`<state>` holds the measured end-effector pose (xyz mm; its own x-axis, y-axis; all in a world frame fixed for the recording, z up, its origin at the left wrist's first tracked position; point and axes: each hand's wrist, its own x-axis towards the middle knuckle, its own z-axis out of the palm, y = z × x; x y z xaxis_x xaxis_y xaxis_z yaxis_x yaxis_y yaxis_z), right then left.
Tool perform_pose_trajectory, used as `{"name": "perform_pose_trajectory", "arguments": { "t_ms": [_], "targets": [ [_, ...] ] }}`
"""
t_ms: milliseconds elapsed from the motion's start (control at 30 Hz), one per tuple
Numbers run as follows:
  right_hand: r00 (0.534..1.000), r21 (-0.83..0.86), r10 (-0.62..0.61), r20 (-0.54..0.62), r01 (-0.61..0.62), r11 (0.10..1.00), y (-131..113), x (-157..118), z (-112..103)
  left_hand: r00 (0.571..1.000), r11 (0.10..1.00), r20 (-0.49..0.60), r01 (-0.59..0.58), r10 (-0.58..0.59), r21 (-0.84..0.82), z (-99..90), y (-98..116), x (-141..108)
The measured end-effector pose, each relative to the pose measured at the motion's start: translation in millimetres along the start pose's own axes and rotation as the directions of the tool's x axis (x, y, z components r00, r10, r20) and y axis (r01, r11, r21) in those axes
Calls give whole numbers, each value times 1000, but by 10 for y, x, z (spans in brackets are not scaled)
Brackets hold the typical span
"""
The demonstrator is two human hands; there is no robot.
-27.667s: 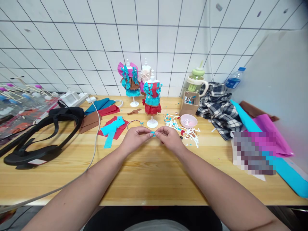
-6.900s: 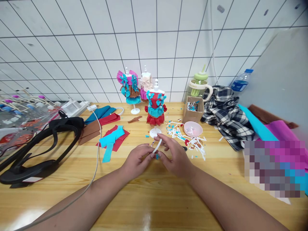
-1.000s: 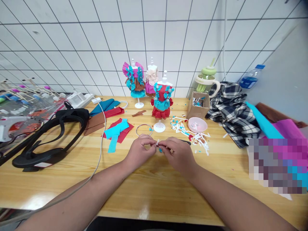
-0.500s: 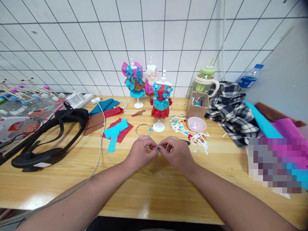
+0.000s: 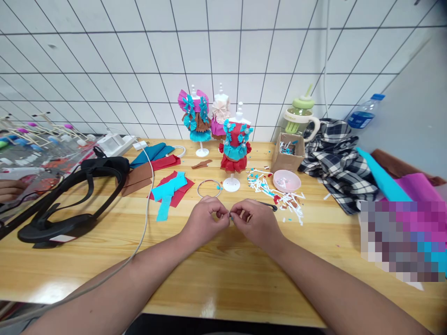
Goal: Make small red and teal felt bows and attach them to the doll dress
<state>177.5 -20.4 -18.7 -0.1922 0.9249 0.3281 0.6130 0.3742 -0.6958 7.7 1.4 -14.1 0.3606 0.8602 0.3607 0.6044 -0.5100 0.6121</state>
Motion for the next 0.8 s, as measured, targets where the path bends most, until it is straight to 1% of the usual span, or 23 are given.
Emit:
{"name": "perform_pose_trajectory", "arguments": {
  "t_ms": [200, 367, 500, 633, 700, 733, 800],
  "targets": [
    [999, 23, 19, 41, -20, 1000, -11, 11, -9, 999, 999, 23, -33, 33, -10, 6, 15, -15],
    [992, 166, 107, 65, -117, 979, 8, 32, 14, 999, 998, 27, -19, 20, -54, -8, 28, -6],
    [971, 332, 196, 138, -232, 914, 10, 65, -3, 1000, 996, 24, 3, -1, -94, -20, 32, 11],
    [922, 488, 322, 215, -387, 782, 32, 112, -50, 998, 991, 35, 50, -46, -128, -33, 20, 22],
    [899, 521, 361, 249, -439, 732, 52, 130, -61, 997, 988, 42, 64, -59, -141, -37, 9, 24],
    [896, 523, 369, 248, -445, 727, 62, 134, -61, 997, 987, 45, 66, -60, -145, -38, 4, 25],
    [908, 494, 366, 204, -418, 762, 75, 133, -54, 997, 987, 53, 61, -54, -146, -37, -5, 25]
  ]
}}
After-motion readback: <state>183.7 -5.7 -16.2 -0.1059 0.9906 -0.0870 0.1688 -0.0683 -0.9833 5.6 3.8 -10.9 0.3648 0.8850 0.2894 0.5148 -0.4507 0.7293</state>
